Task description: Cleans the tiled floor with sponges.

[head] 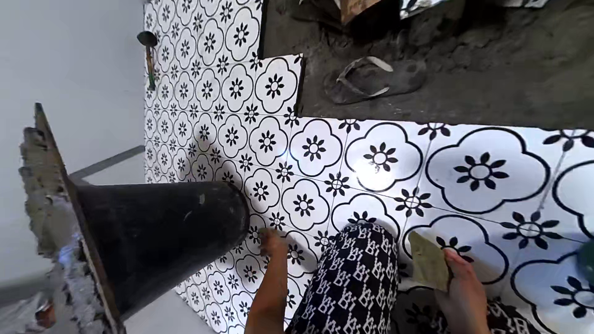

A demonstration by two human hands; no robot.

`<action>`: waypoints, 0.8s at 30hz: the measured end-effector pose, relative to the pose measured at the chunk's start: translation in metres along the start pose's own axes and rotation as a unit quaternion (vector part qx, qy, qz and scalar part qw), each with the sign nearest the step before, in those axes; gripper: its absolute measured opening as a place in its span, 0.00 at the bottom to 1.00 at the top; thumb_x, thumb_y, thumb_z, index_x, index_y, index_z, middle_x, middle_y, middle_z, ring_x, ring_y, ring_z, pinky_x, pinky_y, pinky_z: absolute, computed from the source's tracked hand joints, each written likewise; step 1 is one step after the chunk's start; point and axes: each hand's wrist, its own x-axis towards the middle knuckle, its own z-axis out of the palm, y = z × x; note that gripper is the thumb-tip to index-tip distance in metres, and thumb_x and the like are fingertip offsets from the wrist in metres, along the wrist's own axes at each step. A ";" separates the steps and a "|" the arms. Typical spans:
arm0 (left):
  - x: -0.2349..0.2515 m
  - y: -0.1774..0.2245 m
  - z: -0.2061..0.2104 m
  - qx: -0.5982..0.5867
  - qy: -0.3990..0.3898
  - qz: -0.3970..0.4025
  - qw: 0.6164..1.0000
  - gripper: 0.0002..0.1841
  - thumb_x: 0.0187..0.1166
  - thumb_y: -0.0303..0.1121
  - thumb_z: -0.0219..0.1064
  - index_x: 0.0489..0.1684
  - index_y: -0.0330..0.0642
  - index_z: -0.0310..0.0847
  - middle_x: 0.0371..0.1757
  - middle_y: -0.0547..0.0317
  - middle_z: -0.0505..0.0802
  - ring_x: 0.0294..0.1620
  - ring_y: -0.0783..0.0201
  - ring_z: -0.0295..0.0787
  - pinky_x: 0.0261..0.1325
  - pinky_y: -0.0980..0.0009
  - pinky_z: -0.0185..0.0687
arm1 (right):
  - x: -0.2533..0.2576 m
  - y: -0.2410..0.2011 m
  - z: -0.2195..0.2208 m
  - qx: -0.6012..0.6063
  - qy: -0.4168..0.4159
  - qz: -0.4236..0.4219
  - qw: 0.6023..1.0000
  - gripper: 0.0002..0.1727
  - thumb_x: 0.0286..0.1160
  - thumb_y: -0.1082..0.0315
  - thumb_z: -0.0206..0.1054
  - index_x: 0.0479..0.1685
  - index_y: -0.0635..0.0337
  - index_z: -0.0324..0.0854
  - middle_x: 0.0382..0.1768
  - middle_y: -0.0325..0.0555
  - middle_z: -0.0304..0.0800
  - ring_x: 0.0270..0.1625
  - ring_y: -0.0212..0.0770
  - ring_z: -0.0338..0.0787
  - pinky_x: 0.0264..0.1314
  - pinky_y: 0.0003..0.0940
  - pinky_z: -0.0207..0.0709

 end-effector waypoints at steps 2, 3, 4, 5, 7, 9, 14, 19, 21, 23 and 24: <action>0.014 0.040 0.005 -0.002 0.018 0.064 0.998 0.31 0.94 0.46 0.48 0.91 0.36 0.56 0.85 0.28 0.70 0.85 0.32 0.65 0.84 0.36 0.59 | 0.002 0.001 0.002 -0.012 0.008 -0.002 1.000 0.14 0.90 0.68 0.49 0.65 0.62 0.73 0.48 0.36 0.87 0.45 0.27 0.90 0.49 0.30 0.87; 0.024 0.060 0.007 -0.018 0.026 0.101 0.994 0.32 0.93 0.48 0.49 0.91 0.38 0.58 0.84 0.26 0.70 0.84 0.30 0.65 0.83 0.36 0.62 | 0.004 0.002 0.002 -0.016 0.008 -0.004 1.000 0.14 0.89 0.68 0.49 0.64 0.62 0.73 0.49 0.36 0.87 0.46 0.27 0.90 0.50 0.30 0.87; 0.038 0.081 0.006 -0.023 0.024 0.146 0.989 0.32 0.92 0.49 0.49 0.92 0.40 0.57 0.87 0.24 0.63 0.87 0.26 0.59 0.85 0.35 0.58 | 0.006 0.003 0.003 -0.026 0.007 -0.007 1.000 0.14 0.89 0.69 0.49 0.64 0.62 0.73 0.49 0.35 0.87 0.46 0.26 0.90 0.51 0.29 0.87; 0.055 0.101 0.005 -0.018 0.025 0.185 0.982 0.33 0.92 0.51 0.48 0.93 0.43 0.55 0.90 0.24 0.57 0.89 0.25 0.52 0.87 0.34 0.52 | 0.008 0.002 0.003 -0.045 0.006 -0.008 0.999 0.14 0.89 0.68 0.48 0.65 0.61 0.72 0.50 0.33 0.86 0.48 0.23 0.89 0.52 0.27 0.86; 0.097 0.136 0.000 0.015 0.038 0.201 0.979 0.37 0.91 0.58 0.42 0.96 0.48 0.47 0.93 0.26 0.46 0.91 0.22 0.41 0.87 0.29 0.45 | 0.009 0.002 0.002 -0.086 0.013 -0.006 0.996 0.16 0.89 0.67 0.48 0.67 0.63 0.71 0.54 0.33 0.84 0.51 0.21 0.86 0.56 0.25 0.83; 0.136 0.167 -0.007 -0.009 0.064 0.140 0.988 0.40 0.90 0.62 0.41 0.97 0.48 0.41 0.92 0.22 0.49 0.89 0.20 0.47 0.83 0.27 0.52 | 0.011 -0.001 0.003 -0.104 0.024 0.000 0.994 0.17 0.89 0.67 0.48 0.68 0.64 0.71 0.55 0.35 0.84 0.52 0.21 0.86 0.57 0.25 0.83; 0.168 0.256 -0.012 -0.029 0.057 0.061 0.996 0.36 0.93 0.52 0.39 0.96 0.44 0.39 0.89 0.28 0.62 0.88 0.30 0.58 0.85 0.32 0.54 | 0.014 -0.004 0.005 -0.091 0.033 0.013 0.995 0.16 0.88 0.68 0.47 0.67 0.63 0.71 0.51 0.33 0.84 0.49 0.21 0.87 0.54 0.25 0.84; 0.054 0.380 0.026 0.011 0.052 0.299 0.953 0.31 0.93 0.53 0.39 0.87 0.45 0.67 0.79 0.31 0.78 0.83 0.30 0.68 0.81 0.33 0.62 | 0.016 -0.003 0.008 -0.079 0.015 0.020 0.997 0.12 0.90 0.69 0.46 0.61 0.58 0.72 0.45 0.26 0.86 0.46 0.19 0.88 0.53 0.22 0.85; 0.007 0.405 0.038 -0.131 -0.022 0.368 0.920 0.26 0.94 0.44 0.45 0.85 0.45 0.70 0.82 0.39 0.77 0.85 0.40 0.69 0.84 0.42 0.62 | 0.015 -0.005 0.004 -0.075 0.014 0.014 0.997 0.12 0.90 0.70 0.45 0.61 0.58 0.71 0.45 0.26 0.87 0.46 0.19 0.88 0.52 0.22 0.85; -0.022 0.396 0.031 -0.284 -0.054 0.388 0.875 0.22 0.94 0.35 0.47 0.77 0.32 0.75 0.71 0.39 0.86 0.73 0.52 0.83 0.78 0.57 0.74 | 0.016 -0.010 -0.004 -0.054 0.017 0.001 0.998 0.13 0.90 0.70 0.44 0.63 0.59 0.70 0.45 0.27 0.87 0.46 0.20 0.89 0.53 0.23 0.85; -0.026 0.377 0.017 -0.322 -0.049 0.371 0.869 0.22 0.94 0.34 0.46 0.74 0.27 0.74 0.69 0.37 0.87 0.70 0.53 0.85 0.77 0.59 0.76 | 0.015 -0.010 -0.007 -0.040 0.015 -0.001 0.999 0.14 0.90 0.70 0.43 0.64 0.59 0.70 0.46 0.27 0.88 0.47 0.20 0.89 0.54 0.24 0.86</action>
